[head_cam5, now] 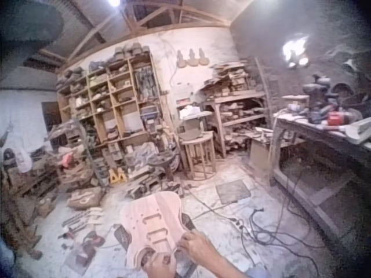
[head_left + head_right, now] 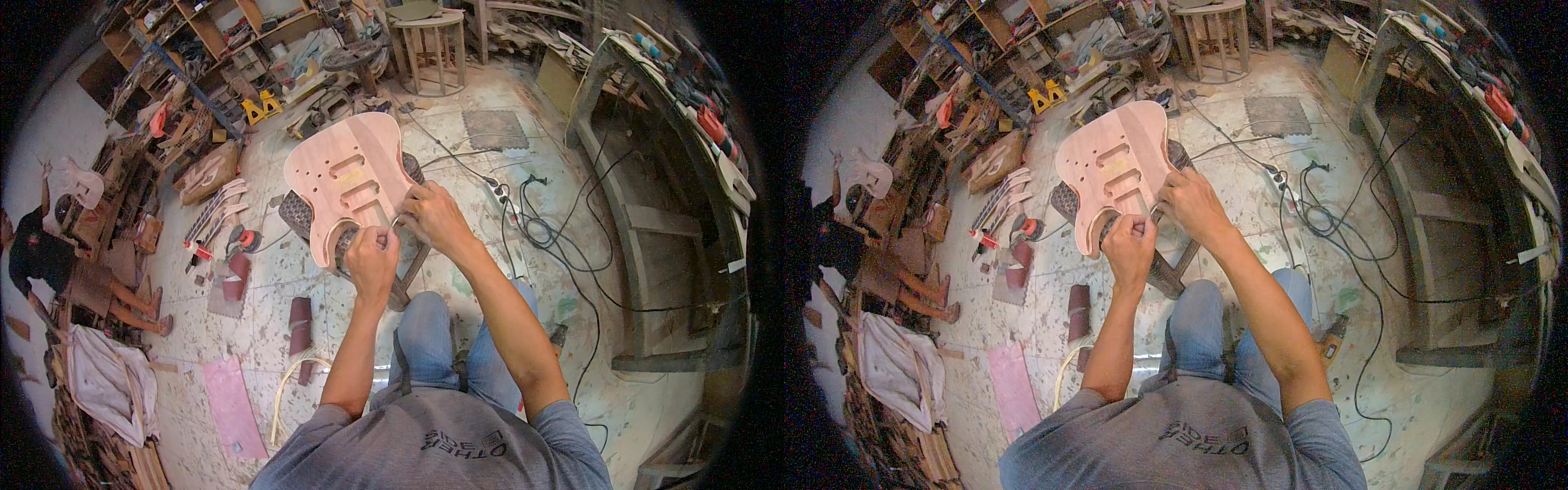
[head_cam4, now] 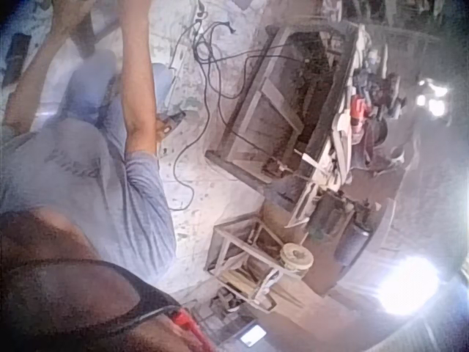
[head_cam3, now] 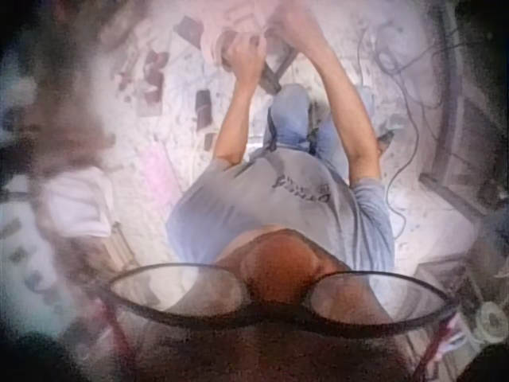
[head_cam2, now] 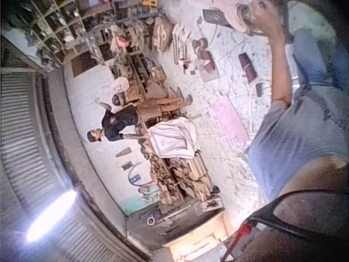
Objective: The person sits on the floor in a workshop and works on a light-colored guitar body. They use a power drill to drive screws into the body and then use a small tool to adjust or fit a component into the guitar's cavity.
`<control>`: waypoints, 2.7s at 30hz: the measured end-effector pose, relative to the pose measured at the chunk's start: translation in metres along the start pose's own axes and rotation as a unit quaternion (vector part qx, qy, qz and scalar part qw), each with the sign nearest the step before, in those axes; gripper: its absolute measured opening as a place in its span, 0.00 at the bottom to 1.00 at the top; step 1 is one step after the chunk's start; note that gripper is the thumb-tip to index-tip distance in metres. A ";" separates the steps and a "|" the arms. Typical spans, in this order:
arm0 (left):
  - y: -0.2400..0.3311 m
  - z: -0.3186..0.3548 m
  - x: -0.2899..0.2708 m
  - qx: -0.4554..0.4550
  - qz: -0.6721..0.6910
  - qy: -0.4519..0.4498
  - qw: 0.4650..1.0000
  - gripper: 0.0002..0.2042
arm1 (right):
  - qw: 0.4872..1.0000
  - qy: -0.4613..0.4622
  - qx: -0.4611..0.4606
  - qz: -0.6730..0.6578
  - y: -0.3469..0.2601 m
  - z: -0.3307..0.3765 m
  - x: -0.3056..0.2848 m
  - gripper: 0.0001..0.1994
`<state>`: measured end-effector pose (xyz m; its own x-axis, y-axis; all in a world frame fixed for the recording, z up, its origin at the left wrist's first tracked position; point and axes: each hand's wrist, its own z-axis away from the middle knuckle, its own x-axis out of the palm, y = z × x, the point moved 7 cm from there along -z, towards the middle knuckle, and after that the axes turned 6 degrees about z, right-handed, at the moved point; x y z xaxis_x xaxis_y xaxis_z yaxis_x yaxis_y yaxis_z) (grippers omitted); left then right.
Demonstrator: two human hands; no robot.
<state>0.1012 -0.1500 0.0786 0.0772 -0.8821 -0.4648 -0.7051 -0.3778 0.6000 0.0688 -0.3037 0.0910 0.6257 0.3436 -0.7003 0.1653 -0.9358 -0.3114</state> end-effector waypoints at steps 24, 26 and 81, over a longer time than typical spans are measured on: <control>-0.006 0.001 0.010 -0.050 -0.010 0.012 0.999 0.07 | 1.000 0.007 -0.020 -0.016 0.001 -0.001 -0.002 0.07; -0.007 0.001 0.011 -0.035 -0.027 0.007 0.999 0.08 | 1.000 0.009 -0.015 -0.010 0.001 0.000 -0.001 0.07; -0.002 -0.010 0.016 -0.059 -0.037 -0.019 0.997 0.11 | 0.999 -0.005 -0.007 -0.039 0.005 0.010 0.000 0.11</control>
<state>0.1111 -0.1666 0.0765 0.0976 -0.8404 -0.5331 -0.6106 -0.4735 0.6348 0.0619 -0.3073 0.0835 0.6033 0.4162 -0.6802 0.2233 -0.9070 -0.3570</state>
